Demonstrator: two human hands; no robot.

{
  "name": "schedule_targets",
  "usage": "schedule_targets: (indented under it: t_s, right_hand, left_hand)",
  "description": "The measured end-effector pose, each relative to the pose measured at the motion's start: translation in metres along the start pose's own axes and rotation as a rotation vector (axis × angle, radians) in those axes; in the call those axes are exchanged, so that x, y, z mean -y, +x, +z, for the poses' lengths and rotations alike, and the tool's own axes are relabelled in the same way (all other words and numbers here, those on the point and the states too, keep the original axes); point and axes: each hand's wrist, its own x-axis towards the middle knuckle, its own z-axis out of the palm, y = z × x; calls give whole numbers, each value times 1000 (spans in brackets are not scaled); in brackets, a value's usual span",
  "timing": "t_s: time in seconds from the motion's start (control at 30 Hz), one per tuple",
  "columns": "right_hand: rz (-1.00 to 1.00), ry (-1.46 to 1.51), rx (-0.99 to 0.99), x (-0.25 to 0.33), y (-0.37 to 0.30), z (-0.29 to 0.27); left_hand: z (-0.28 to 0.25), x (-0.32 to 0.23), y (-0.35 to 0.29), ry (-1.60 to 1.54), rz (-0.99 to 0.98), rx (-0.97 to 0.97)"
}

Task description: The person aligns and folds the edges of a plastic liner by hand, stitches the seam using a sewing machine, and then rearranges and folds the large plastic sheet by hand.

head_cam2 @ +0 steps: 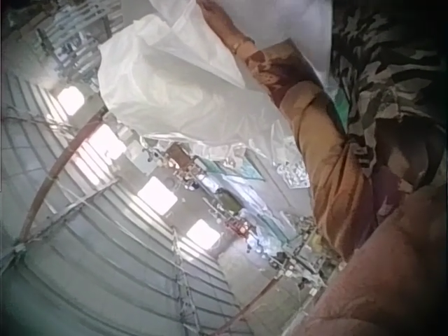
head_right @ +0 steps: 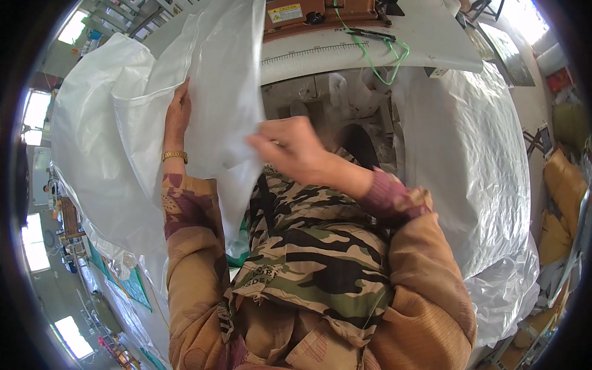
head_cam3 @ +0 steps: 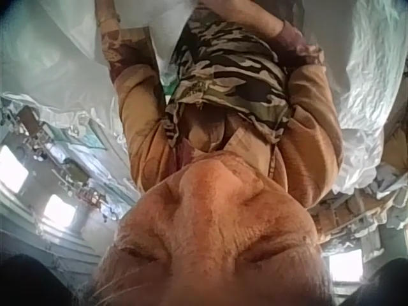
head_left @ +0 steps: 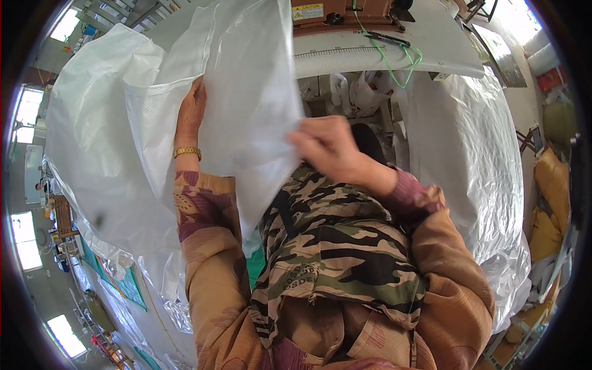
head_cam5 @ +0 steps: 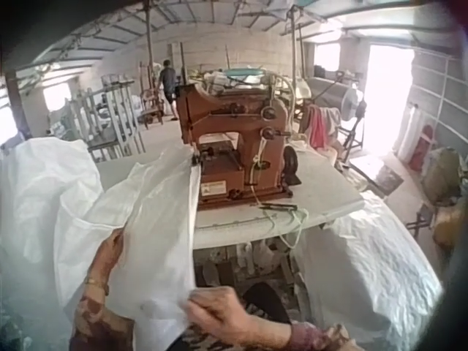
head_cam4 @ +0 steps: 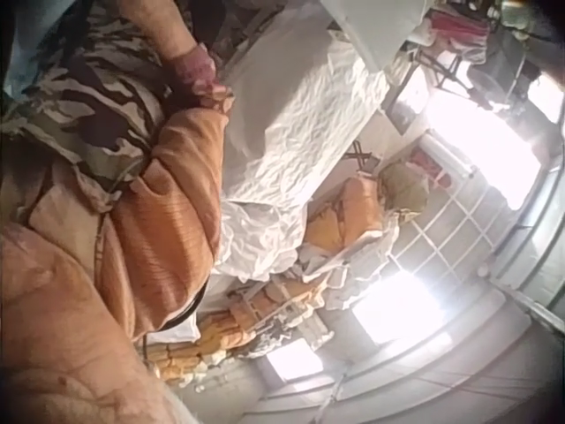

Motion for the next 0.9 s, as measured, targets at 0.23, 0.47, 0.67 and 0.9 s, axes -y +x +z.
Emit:
schedule_targets:
  t_s: [0.23,0.47,0.67,0.9]
  right_hand:
    - [346,-350,81,-42,-34,-57]
    - [139,-533,111,-18,11,-50]
    - [534,463,-46,-56,88,-3]
    - [646,860,-505,-61,143,11]
  left_hand:
    - [-11,-4,3,-163,31,113]
    - [16,-59,-56,-19,254,-147]
    - [51,-58,-112,392,187,-509]
    - [7,-35,-107,-80,-1,-490]
